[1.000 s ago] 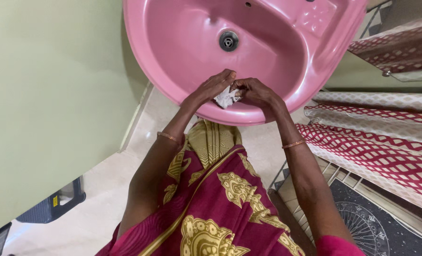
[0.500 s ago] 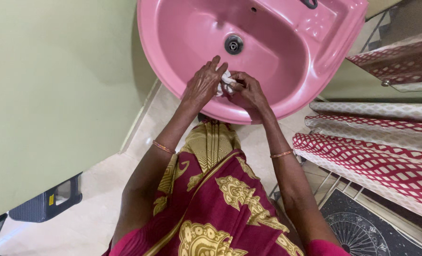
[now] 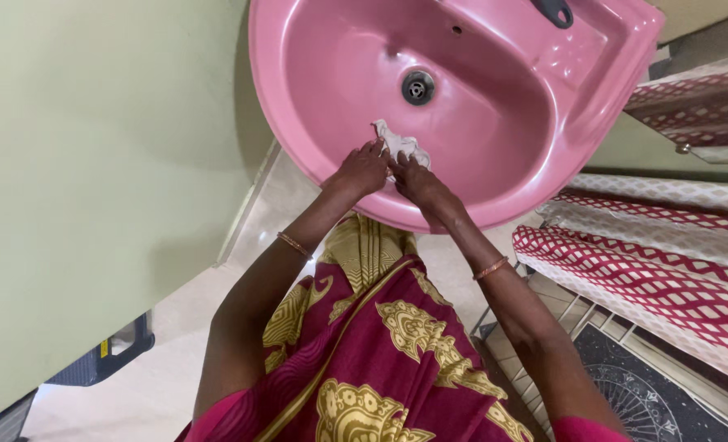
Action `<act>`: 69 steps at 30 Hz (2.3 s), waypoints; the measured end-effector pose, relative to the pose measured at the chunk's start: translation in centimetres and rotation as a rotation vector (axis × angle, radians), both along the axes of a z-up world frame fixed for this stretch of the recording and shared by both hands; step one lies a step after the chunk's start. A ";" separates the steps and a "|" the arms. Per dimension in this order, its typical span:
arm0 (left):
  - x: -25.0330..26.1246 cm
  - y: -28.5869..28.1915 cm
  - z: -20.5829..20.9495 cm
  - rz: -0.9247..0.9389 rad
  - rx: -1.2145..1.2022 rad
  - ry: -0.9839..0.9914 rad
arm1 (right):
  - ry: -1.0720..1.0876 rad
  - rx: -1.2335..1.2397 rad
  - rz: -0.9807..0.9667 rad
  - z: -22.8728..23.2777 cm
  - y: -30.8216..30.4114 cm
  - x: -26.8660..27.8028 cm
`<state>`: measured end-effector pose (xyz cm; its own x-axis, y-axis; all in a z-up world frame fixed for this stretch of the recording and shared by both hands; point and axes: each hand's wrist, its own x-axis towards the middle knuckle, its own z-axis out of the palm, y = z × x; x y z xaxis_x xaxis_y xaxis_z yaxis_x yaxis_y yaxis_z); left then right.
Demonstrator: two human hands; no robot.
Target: The person wipes the interior and rim of a pink bathroom sink using a white cloth. They repeatedly rub the basin, faucet area, and surrounding surfaces, occasionally wringing the cloth over the sink.
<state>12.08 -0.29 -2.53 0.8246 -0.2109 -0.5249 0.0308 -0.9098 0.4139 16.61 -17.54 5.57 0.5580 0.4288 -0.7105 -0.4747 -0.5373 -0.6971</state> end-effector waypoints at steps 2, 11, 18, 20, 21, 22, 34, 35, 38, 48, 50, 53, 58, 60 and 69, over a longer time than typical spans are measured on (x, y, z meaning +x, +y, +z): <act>0.9 0.0 -0.6 -0.010 0.123 0.082 | -0.286 -0.076 0.331 -2.9 1.1 0.5; 5.2 3.5 -3.6 -0.228 0.545 -0.368 | -1.036 -0.125 0.665 -10.4 6.4 3.0; 11.1 5.8 -5.4 -0.425 0.817 -0.484 | -0.923 -0.044 0.456 -7.7 10.2 7.2; 10.9 6.6 -5.2 -0.426 0.795 -0.507 | -0.917 -0.060 0.452 -7.9 9.8 7.2; 10.4 6.8 -5.2 -0.369 0.766 -0.540 | -0.951 -0.074 0.490 -7.8 9.7 7.0; 10.0 6.9 -5.2 -0.311 0.736 -0.572 | -0.984 -0.088 0.528 -7.6 9.5 6.9; 2.7 4.8 2.5 -0.166 0.586 -0.336 | -0.728 0.055 0.523 -1.2 4.2 2.9; 2.9 4.7 1.9 -0.135 0.565 -0.311 | -0.735 -0.026 0.566 -2.4 4.7 2.6; 4.1 4.7 0.5 -0.122 0.594 -0.266 | -0.816 -0.176 0.629 -6.4 7.1 2.4; 12.5 7.3 -3.5 -0.189 0.767 -0.430 | -1.001 -0.094 0.337 -10.5 12.0 8.6; 13.7 7.7 -3.9 -0.231 0.777 -0.416 | -1.165 -0.182 0.395 -10.6 12.8 9.1; 13.5 9.0 -3.6 -0.301 0.823 -0.437 | -1.269 -0.230 0.519 -10.2 13.9 9.1; 9.7 11.3 -0.3 -0.270 0.760 -0.409 | -0.894 0.116 0.347 -9.3 16.4 7.7; 7.9 11.7 1.2 -0.334 0.839 -0.319 | -0.835 0.220 0.390 -7.9 15.9 6.6; 2.6 8.8 0.9 -0.115 0.708 -0.290 | -0.509 0.494 0.532 -0.7 9.6 2.2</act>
